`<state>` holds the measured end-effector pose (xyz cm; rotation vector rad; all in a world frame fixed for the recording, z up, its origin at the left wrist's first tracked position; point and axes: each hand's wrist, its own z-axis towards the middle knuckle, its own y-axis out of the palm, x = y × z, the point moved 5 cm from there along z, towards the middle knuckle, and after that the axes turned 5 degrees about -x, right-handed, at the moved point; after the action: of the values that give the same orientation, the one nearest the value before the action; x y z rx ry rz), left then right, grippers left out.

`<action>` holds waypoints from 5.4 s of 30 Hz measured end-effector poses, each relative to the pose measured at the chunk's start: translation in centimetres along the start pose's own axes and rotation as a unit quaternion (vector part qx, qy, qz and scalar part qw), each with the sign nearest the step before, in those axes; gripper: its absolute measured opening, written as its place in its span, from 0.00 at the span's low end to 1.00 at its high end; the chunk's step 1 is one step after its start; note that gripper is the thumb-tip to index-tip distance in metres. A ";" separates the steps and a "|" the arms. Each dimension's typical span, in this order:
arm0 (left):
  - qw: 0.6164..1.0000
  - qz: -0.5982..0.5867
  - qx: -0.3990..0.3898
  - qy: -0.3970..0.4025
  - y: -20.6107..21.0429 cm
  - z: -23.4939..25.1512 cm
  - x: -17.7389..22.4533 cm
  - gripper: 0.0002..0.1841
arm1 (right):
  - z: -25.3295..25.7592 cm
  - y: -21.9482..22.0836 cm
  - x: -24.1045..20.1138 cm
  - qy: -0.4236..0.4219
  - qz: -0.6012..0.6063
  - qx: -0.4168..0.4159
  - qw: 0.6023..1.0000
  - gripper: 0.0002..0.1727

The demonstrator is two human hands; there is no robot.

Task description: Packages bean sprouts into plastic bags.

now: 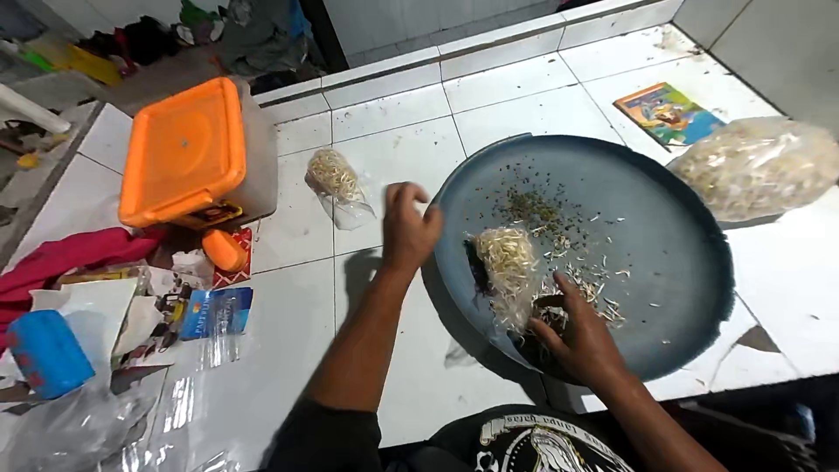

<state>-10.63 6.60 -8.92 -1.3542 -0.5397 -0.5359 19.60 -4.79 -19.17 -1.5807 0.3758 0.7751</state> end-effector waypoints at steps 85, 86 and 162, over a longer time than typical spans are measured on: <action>0.969 -0.194 -0.111 0.106 -9.8 -13.6 4.4 0.24 | 2.4 2.2 -2.5 -0.116 -0.226 -0.273 0.928 0.20; 0.961 -0.218 -0.113 0.125 -10.5 -12.8 5.2 0.23 | 2.4 1.5 -2.3 -0.108 -0.199 -0.262 0.938 0.16; 0.612 -0.640 -0.389 -0.255 18.4 -15.7 12.0 0.64 | 0.1 -12.1 -5.6 -0.176 -0.094 0.077 0.977 0.10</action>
<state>11.17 -6.97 -17.22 -1.7711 -1.9953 -1.7275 23.37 -3.70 -6.38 -1.2827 0.0263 0.8383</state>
